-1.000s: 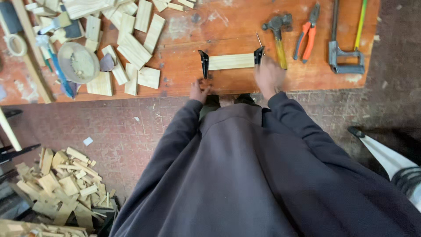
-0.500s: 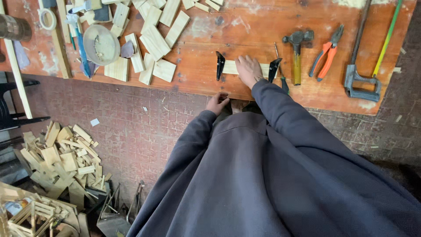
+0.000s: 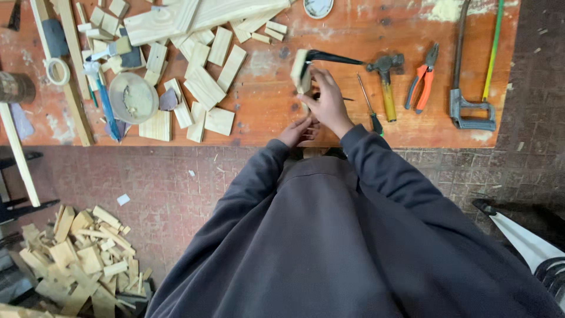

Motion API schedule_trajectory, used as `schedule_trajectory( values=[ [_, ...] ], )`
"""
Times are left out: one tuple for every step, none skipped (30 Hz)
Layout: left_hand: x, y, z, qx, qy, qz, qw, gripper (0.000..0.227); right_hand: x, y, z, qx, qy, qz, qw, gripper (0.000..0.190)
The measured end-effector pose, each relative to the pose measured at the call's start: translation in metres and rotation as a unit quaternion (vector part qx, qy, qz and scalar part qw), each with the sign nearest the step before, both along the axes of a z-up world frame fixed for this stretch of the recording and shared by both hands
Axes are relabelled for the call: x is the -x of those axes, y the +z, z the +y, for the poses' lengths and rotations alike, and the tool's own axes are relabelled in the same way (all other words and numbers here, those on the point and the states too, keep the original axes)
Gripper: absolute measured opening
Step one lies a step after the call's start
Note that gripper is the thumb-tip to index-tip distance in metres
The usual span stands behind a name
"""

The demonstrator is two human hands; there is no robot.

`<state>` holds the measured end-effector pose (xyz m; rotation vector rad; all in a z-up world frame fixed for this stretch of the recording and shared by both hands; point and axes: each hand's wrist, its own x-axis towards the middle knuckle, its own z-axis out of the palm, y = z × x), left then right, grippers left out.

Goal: The person assembles a small wooden frame by attaching metal brackets to a wooden plank using a screwdriver and hammer. They repeatedly tighten screws, adjust the brackets, and inspect the assembly on a cluttered workbench.

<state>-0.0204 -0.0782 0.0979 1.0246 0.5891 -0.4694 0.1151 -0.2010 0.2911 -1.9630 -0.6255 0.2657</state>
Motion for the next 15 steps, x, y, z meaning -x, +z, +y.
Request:
schedule_trajectory(
  values=[
    [-0.008, 0.020, 0.000, 0.049, 0.009, -0.021, 0.999, 0.049, 0.000, -0.002, 0.002, -0.096, -0.018, 0.060, 0.993, 0.055],
    [-0.011, 0.043, 0.001, 0.098, 0.019, -0.041, 0.994, 0.069, 0.002, -0.003, 0.005, -0.190, -0.034, 0.120, 0.974, 0.054],
    [-0.021, 0.083, 0.000, 0.099, 0.018, -0.044, 0.994, 0.069, 0.000, -0.034, 0.005, -0.190, -0.034, 0.117, 0.974, 0.054],
    [-0.031, 0.122, -0.001, 0.116, 0.047, -0.082, 0.989, 0.079, -0.004, -0.066, 0.005, -0.236, -0.057, 0.158, 0.957, 0.060],
    [-0.041, 0.161, -0.002, 0.133, 0.075, -0.119, 0.981, 0.091, -0.008, -0.098, 0.004, -0.281, -0.080, 0.199, 0.935, 0.068],
    [-0.046, 0.165, -0.002, 0.134, 0.073, -0.123, 0.981, 0.091, -0.005, -0.074, 0.006, -0.282, -0.080, 0.194, 0.936, 0.068],
    [-0.052, 0.169, -0.002, 0.144, 0.135, -0.126, 0.972, 0.081, -0.002, -0.050, 0.008, -0.326, -0.090, 0.237, 0.911, 0.057],
    [-0.058, 0.172, -0.003, 0.154, 0.196, -0.128, 0.960, 0.073, 0.002, -0.027, 0.009, -0.368, -0.098, 0.280, 0.881, 0.047],
    [-0.065, 0.175, -0.001, 0.156, 0.195, -0.132, 0.959, 0.073, 0.000, -0.026, 0.011, -0.368, -0.098, 0.276, 0.882, 0.047],
    [-0.070, 0.178, 0.001, 0.157, 0.222, -0.141, 0.952, 0.070, 0.000, -0.025, 0.011, -0.371, -0.122, 0.297, 0.872, 0.040],
    [-0.074, 0.182, 0.002, 0.158, 0.249, -0.151, 0.943, 0.067, 0.001, -0.023, 0.012, -0.373, -0.146, 0.317, 0.860, 0.034],
    [-0.078, 0.188, 0.004, 0.160, 0.249, -0.153, 0.943, 0.067, 0.001, -0.021, 0.013, -0.372, -0.146, 0.315, 0.861, 0.034],
    [-0.083, 0.193, 0.005, 0.151, 0.255, -0.158, 0.942, 0.070, 0.001, -0.019, 0.013, -0.381, -0.165, 0.337, 0.845, 0.036],
    [-0.086, 0.199, 0.006, 0.143, 0.262, -0.163, 0.940, 0.074, 0.002, -0.017, 0.013, -0.388, -0.184, 0.359, 0.828, 0.039],
    [-0.089, 0.194, 0.007, 0.144, 0.263, -0.164, 0.940, 0.074, 0.001, -0.015, 0.015, -0.388, -0.184, 0.358, 0.829, 0.039]
  ],
)
